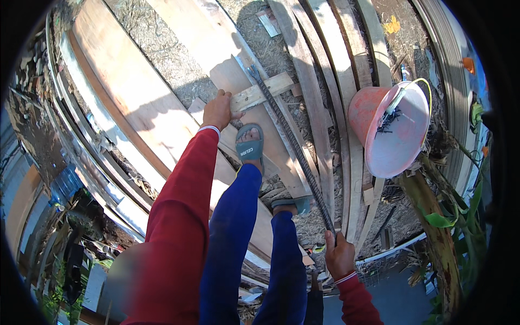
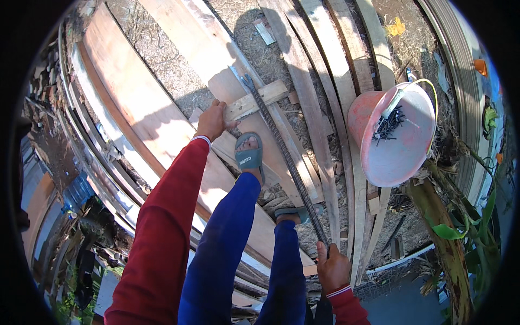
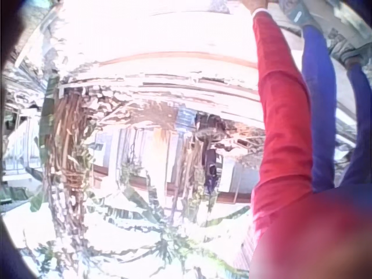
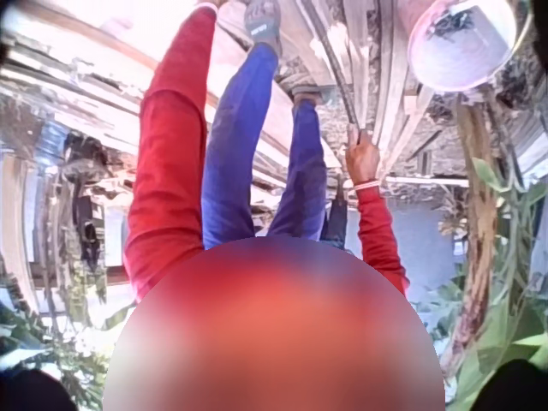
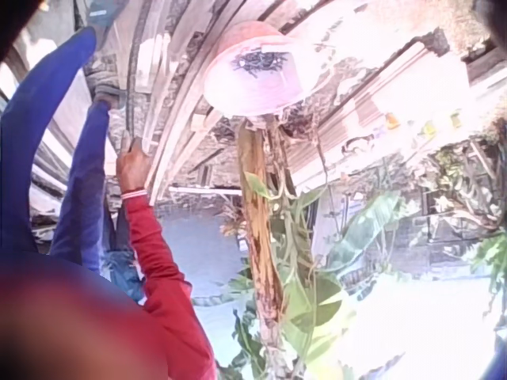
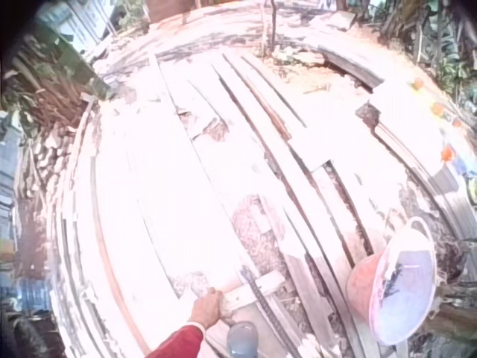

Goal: The person walks through an outdoor area and picks up a long metal rod. They place the rod on a wooden plank and use it to align or secure smaller wooden pieces. The person continues to adjust the rod and wood pieces, working on assembling a wooden structure.

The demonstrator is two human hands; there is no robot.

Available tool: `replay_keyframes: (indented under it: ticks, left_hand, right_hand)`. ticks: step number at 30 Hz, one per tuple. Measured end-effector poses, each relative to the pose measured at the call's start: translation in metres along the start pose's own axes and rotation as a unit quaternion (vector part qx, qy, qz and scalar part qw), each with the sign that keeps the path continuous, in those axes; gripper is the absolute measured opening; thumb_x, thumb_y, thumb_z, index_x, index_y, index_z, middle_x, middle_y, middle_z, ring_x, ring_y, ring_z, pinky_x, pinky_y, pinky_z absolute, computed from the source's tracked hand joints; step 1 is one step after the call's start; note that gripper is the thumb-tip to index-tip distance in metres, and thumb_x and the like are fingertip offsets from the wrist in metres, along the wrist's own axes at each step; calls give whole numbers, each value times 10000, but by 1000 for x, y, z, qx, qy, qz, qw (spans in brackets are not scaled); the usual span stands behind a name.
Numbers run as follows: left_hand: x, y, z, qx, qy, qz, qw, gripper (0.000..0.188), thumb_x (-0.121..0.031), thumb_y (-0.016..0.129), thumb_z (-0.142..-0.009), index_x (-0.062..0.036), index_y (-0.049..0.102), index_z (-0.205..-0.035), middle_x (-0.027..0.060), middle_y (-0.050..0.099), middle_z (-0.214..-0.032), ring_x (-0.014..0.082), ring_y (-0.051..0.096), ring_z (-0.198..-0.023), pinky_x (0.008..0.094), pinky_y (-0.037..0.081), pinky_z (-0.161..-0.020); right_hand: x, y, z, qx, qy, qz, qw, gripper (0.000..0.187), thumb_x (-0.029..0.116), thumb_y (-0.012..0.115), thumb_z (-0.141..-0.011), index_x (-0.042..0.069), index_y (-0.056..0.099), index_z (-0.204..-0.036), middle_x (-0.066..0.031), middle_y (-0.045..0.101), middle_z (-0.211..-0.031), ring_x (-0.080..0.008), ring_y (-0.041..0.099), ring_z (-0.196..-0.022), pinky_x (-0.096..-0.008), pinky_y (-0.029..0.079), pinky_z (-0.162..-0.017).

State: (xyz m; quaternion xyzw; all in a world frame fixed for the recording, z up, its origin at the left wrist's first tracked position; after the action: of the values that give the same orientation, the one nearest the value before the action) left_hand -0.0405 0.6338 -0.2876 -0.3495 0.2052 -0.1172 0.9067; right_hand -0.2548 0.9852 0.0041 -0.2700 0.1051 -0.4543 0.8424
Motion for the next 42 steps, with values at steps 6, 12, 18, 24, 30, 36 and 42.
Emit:
replay_keyframes:
  ticks: [6, 12, 18, 24, 30, 36, 42]
  left_hand:
    - [2, 4, -1, 16, 2, 25, 1000, 623, -419, 842, -688, -17, 606, -1101, 154, 574, -1121, 375, 660, -956, 451, 552, -800]
    - [-5, 4, 1, -5, -5, 6, 1000, 596, -405, 837, -698, -9, 599, -1074, 148, 586, -1094, 359, 662, -957, 448, 554, -787]
    - [-4, 2, 2, 6, 19, -14, 1000, 693, -415, 867, -646, -23, 572, -1134, 146, 580, -1118, 368, 657, -971, 451, 552, -804]
    - [5, -9, -12, -67, -99, 362, 924, 563, -557, 557, -943, -20, 729, -951, 113, 652, -886, 252, 606, -827, 401, 505, -746]
    - [-38, -7, -85, 135, -243, 521, 807, 286, -362, 565, -990, -80, 603, -959, 117, 629, -828, 87, 303, -466, 223, 275, -394]
    - [-62, -7, -77, 48, -220, 605, 764, 123, -165, 568, -984, -61, 564, -1049, 57, 618, -800, 47, 250, -453, 209, 213, -387]
    - [-64, -35, -34, -60, -39, 689, 722, 214, -75, 519, -994, -22, 539, -1201, 21, 598, -874, 35, 305, -516, 195, 239, -434]
  right_hand:
    - [-3, 4, -4, -5, 8, 8, 1000, 500, 434, 498, -1005, 27, 547, -719, -201, 523, -497, -425, 574, -485, -514, 422, -454]
    - [-19, 20, -7, -33, 4, -19, 999, 502, 431, 518, -995, 26, 543, -700, -219, 530, -511, -438, 569, -491, -516, 410, -451]
    - [-57, 85, -39, -128, -100, -27, 986, 492, 451, 519, -991, 14, 533, -764, -236, 538, -547, -449, 574, -525, -521, 411, -473]
    - [-112, 177, -54, -76, -67, -131, 986, 522, 473, 513, -990, 5, 538, -758, -227, 524, -587, -420, 564, -541, -470, 425, -504]
    - [-122, 215, -76, -114, -102, -173, 973, 497, 452, 533, -984, 9, 543, -759, -213, 547, -596, -428, 568, -545, -471, 426, -492]
    - [-118, 220, -60, -120, -87, -207, 967, 488, 441, 549, -978, 24, 519, -728, -189, 530, -565, -395, 568, -514, -457, 408, -471]
    - [-122, 193, 14, -65, -34, -266, 961, 492, 424, 555, -981, 19, 497, -708, -181, 496, -531, -384, 545, -481, -442, 384, -459]
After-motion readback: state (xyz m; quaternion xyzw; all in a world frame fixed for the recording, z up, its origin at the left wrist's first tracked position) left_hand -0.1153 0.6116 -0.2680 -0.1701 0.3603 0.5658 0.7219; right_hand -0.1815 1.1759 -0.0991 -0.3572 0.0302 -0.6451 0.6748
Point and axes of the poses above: each hand's wrist, its own z-axis away from the middle knuckle, its own y-axis out of the palm, x = y × z, the point moved 4 cm from there along -z, towards the middle knuckle
